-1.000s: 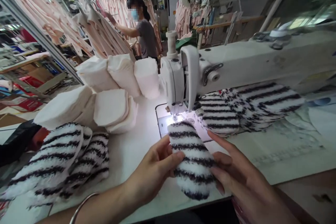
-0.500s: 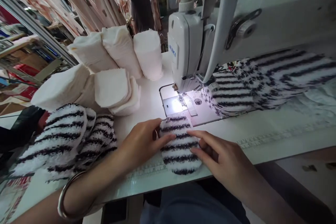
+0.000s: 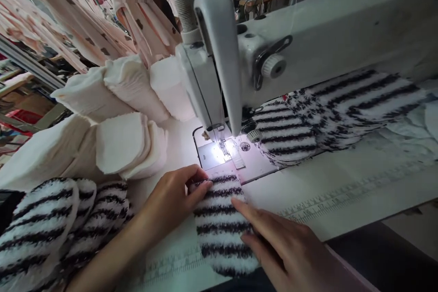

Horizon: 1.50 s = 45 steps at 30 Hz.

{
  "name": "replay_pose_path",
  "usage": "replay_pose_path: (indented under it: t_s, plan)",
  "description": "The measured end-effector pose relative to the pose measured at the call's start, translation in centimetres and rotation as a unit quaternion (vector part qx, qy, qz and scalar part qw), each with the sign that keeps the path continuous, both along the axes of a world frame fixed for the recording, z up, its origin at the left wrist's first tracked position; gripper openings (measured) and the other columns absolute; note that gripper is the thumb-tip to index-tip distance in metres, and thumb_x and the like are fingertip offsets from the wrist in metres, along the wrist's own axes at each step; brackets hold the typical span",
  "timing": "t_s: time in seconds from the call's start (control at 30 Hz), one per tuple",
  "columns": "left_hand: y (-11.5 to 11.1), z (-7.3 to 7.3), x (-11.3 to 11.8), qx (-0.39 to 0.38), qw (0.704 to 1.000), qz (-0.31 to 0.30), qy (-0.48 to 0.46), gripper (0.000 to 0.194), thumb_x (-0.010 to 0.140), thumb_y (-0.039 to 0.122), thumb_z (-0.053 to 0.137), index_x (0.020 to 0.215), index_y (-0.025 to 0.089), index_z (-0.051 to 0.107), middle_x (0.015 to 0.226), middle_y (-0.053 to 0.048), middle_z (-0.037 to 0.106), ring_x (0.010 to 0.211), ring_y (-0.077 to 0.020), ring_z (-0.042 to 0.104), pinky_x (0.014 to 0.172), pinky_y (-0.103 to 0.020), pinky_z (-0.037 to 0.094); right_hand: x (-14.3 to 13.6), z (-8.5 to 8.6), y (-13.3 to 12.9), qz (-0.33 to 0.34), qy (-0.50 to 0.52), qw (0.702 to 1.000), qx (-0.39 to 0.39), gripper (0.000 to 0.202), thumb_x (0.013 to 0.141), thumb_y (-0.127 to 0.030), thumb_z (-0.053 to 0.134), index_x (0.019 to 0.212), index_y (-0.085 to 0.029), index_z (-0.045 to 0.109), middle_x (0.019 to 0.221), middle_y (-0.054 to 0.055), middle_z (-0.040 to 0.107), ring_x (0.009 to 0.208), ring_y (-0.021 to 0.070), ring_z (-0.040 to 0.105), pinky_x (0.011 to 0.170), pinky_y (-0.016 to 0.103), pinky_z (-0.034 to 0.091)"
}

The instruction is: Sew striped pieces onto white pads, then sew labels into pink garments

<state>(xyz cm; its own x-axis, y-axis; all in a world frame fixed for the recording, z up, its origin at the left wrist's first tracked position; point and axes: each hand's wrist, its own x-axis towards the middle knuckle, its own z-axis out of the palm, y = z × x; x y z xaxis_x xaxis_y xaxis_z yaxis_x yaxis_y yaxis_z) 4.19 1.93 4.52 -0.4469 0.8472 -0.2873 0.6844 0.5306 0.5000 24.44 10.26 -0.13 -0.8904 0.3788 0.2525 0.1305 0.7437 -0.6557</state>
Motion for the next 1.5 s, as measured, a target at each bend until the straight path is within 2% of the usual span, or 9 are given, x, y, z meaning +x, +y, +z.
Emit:
replay_pose_path:
  t_s: [0.27,0.37,0.5,0.6,0.67,0.9,1.1,1.37,1.5]
  plan:
    - [0.3,-0.8,-0.3,0.000,1.000,-0.019,0.007,0.024,0.085,0.043,0.051,0.082,0.021,0.062,0.062,0.006,0.060,0.049,-0.0076,0.045,0.048,-0.019,0.035,-0.1,-0.8,-0.1,-0.012,0.005,1.000,-0.001,0.037,0.094,-0.018,0.034,0.130,-0.016,0.045,0.103,0.000,0.068,0.084,0.0099,0.065,0.072,0.017,0.053]
    - [-0.1,-0.4,-0.3,0.055,0.993,-0.045,0.098,0.024,0.084,0.041,0.054,0.089,0.020,0.062,0.074,0.002,0.062,0.053,-0.0089,0.052,0.048,-0.021,0.041,0.2,-0.4,0.2,-0.042,-0.015,0.998,0.047,0.036,0.096,-0.028,0.035,0.129,-0.016,0.047,0.097,0.002,0.068,0.079,0.0114,0.065,0.063,0.018,0.053]
    - [-1.0,-0.2,1.4,0.210,0.943,-0.117,0.229,0.021,0.088,0.024,0.053,0.107,0.018,0.059,0.106,-0.006,0.061,0.081,-0.0131,0.061,0.070,-0.026,0.054,0.0,-0.1,0.0,-0.088,-0.004,0.970,0.227,0.035,0.093,-0.013,0.033,0.119,-0.013,0.057,0.108,0.007,0.065,0.098,0.0188,0.060,0.074,0.027,0.051]
    - [-1.6,-1.5,3.3,0.230,0.914,-0.224,0.247,0.031,0.089,0.010,0.045,0.119,0.009,0.053,0.119,-0.012,0.058,0.111,-0.0189,0.055,0.092,-0.030,0.051,-1.1,-0.8,-0.5,-0.099,0.022,0.948,0.301,0.042,0.088,-0.001,0.028,0.115,-0.007,0.059,0.120,0.010,0.060,0.113,0.0233,0.052,0.085,0.034,0.045]
    - [-1.7,-2.6,3.9,0.222,0.900,-0.256,0.273,0.036,0.089,0.009,0.041,0.124,0.003,0.048,0.126,-0.017,0.054,0.121,-0.0230,0.048,0.098,-0.036,0.049,-2.0,-1.6,-0.5,-0.112,0.048,0.945,0.304,0.042,0.088,-0.001,0.026,0.111,-0.005,0.060,0.118,0.011,0.062,0.112,0.0231,0.052,0.084,0.035,0.042]
    - [-0.3,-3.6,2.4,0.188,0.918,-0.234,0.261,0.038,0.090,0.010,0.039,0.127,0.004,0.044,0.129,-0.016,0.052,0.124,-0.0222,0.046,0.104,-0.039,0.045,-4.7,-1.3,1.1,-0.110,0.020,0.938,0.328,0.046,0.084,0.002,0.024,0.109,-0.005,0.062,0.117,0.010,0.062,0.110,0.0213,0.053,0.088,0.036,0.041]
    - [0.8,-4.1,1.5,0.231,0.913,-0.199,0.271,0.033,0.090,0.009,0.040,0.122,0.003,0.046,0.124,-0.017,0.054,0.119,-0.0224,0.050,0.102,-0.039,0.047,-6.1,-1.2,2.1,-0.083,0.005,0.927,0.366,0.045,0.082,0.003,0.026,0.112,-0.001,0.059,0.118,0.014,0.061,0.111,0.0242,0.052,0.088,0.042,0.045]
    - [1.6,-4.1,1.3,0.258,0.902,-0.179,0.297,0.031,0.088,0.006,0.038,0.118,0.005,0.047,0.116,-0.015,0.060,0.110,-0.0213,0.057,0.095,-0.038,0.052,-6.0,-2.5,3.5,-0.054,0.008,0.944,0.327,0.046,0.083,-0.002,0.029,0.120,-0.009,0.055,0.119,0.014,0.059,0.109,0.0255,0.054,0.082,0.043,0.051]
    - [1.5,-4.1,1.1,0.247,0.901,-0.194,0.299,0.034,0.088,0.008,0.041,0.121,0.003,0.047,0.121,-0.017,0.057,0.115,-0.0246,0.053,0.098,-0.041,0.050,-5.6,-2.4,4.4,-0.020,-0.004,0.965,0.261,0.050,0.082,-0.003,0.034,0.126,-0.019,0.051,0.124,0.010,0.055,0.116,0.0256,0.049,0.091,0.044,0.049]
